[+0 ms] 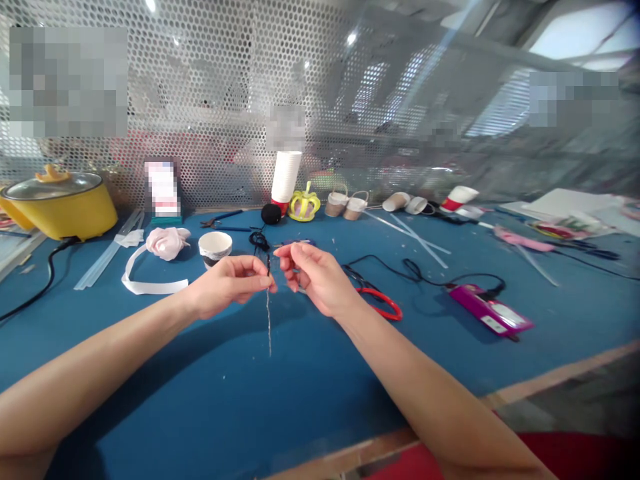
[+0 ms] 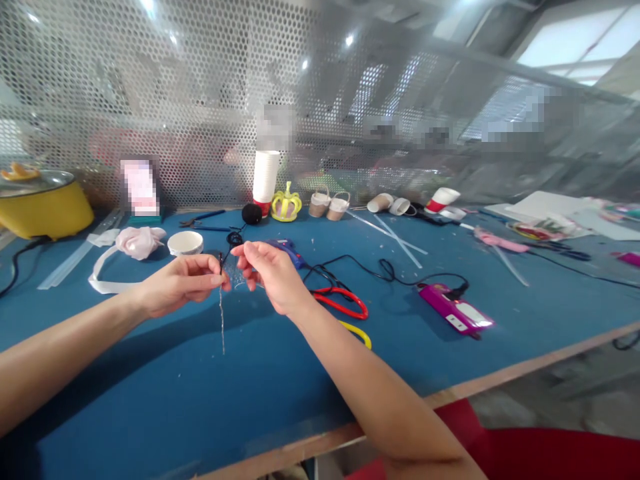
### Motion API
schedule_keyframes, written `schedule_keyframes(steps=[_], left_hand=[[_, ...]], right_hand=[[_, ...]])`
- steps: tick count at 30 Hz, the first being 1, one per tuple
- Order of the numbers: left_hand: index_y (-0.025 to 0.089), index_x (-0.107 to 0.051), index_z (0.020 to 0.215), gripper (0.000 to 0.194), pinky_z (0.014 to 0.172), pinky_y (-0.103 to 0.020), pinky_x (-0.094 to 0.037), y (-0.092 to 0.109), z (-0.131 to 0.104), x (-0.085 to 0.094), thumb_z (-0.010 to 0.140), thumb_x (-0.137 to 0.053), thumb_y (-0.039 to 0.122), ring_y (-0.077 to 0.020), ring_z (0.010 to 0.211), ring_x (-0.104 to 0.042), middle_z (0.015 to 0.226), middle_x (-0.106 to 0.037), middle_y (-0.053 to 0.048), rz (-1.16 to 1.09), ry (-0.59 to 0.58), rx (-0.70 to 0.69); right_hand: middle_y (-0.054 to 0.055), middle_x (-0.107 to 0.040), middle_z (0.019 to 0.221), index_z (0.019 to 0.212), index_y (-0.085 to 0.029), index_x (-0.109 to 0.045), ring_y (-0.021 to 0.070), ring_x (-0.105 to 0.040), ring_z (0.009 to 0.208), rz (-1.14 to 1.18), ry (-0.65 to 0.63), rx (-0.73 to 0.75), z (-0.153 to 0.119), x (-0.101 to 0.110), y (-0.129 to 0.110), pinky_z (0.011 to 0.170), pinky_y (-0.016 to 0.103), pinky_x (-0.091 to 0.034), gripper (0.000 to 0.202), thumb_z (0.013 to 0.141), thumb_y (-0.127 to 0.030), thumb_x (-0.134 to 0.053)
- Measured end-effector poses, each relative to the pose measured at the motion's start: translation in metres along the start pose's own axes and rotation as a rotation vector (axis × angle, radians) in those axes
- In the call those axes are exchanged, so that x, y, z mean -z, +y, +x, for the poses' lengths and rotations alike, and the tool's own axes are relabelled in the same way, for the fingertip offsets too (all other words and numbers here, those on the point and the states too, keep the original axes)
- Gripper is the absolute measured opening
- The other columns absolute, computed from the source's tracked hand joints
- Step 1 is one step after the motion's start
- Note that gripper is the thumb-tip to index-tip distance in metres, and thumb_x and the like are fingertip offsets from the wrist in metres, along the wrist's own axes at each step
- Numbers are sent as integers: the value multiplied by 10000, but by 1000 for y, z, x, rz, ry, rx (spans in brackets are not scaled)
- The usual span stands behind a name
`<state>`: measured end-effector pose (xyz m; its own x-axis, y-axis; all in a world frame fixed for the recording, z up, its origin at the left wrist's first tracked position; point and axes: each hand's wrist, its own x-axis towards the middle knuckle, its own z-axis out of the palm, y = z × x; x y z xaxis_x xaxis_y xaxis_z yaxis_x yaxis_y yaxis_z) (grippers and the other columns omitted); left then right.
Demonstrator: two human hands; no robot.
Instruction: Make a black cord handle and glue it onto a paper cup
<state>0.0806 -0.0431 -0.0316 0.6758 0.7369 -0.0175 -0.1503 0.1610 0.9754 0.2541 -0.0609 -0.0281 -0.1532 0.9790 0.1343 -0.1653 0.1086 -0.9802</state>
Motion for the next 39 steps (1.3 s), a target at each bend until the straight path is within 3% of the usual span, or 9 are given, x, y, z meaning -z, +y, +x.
schedule_keyframes(steps=[5, 12, 19, 23, 30, 33, 39], left_hand=[[132, -492, 680, 246, 410, -199, -148, 2, -1, -2, 686, -653, 318, -18, 411, -288, 632, -612, -20, 104, -9, 13], [139, -520, 692, 200, 419, -200, -218, 7, -3, 2, 719, -610, 315, -44, 455, -333, 632, -583, 0, 369, 71, -57], [131, -521, 671, 188, 411, -198, -191, 8, -2, 3, 713, -614, 288, -28, 427, -319, 617, -585, -2, 246, 26, -23], [120, -518, 661, 179, 400, -197, -149, 8, -1, 4, 691, -629, 257, -8, 388, -281, 578, -584, -4, 138, -14, 39], [112, -514, 664, 178, 391, -178, -133, 9, -1, 6, 665, -644, 234, -4, 378, -291, 540, -573, -4, 77, -28, 143], [111, -513, 661, 180, 387, -176, -125, 9, -1, 7, 665, -644, 234, 3, 369, -271, 544, -571, -4, 73, -33, 154], [110, -510, 649, 168, 379, -173, -130, 10, 0, 7, 676, -633, 221, 5, 362, -288, 541, -572, -5, 66, -35, 162]], right_hand=[[-13, -467, 661, 867, -169, -659, 60, -421, 515, 10, -14, 23, -1, -3, 3, 388, 185, -328, 380, 744, -513, -551], [-14, -479, 663, 840, -182, -658, 53, -403, 495, -102, 102, 134, -3, -4, 4, 389, 184, -321, 306, 758, -461, -564], [5, -516, 725, 885, -198, -647, 70, -434, 532, -163, 45, 149, -3, -3, 6, 410, 197, -356, 268, 795, -423, -533], [27, -517, 817, 949, -231, -647, 88, -462, 576, -387, -4, 337, -5, 1, 2, 461, 229, -400, 289, 848, -419, -453], [80, -526, 949, 985, -199, -642, 165, -527, 852, -741, -55, 783, -6, 8, -2, 696, 329, -473, 359, 893, -404, -361], [87, -538, 917, 949, -180, -650, 175, -530, 891, -817, -76, 846, -5, 8, -3, 772, 361, -457, 380, 899, -402, -346], [96, -548, 924, 939, -169, -648, 178, -536, 898, -875, -69, 894, -5, 8, -2, 764, 360, -464, 402, 902, -407, -326]])
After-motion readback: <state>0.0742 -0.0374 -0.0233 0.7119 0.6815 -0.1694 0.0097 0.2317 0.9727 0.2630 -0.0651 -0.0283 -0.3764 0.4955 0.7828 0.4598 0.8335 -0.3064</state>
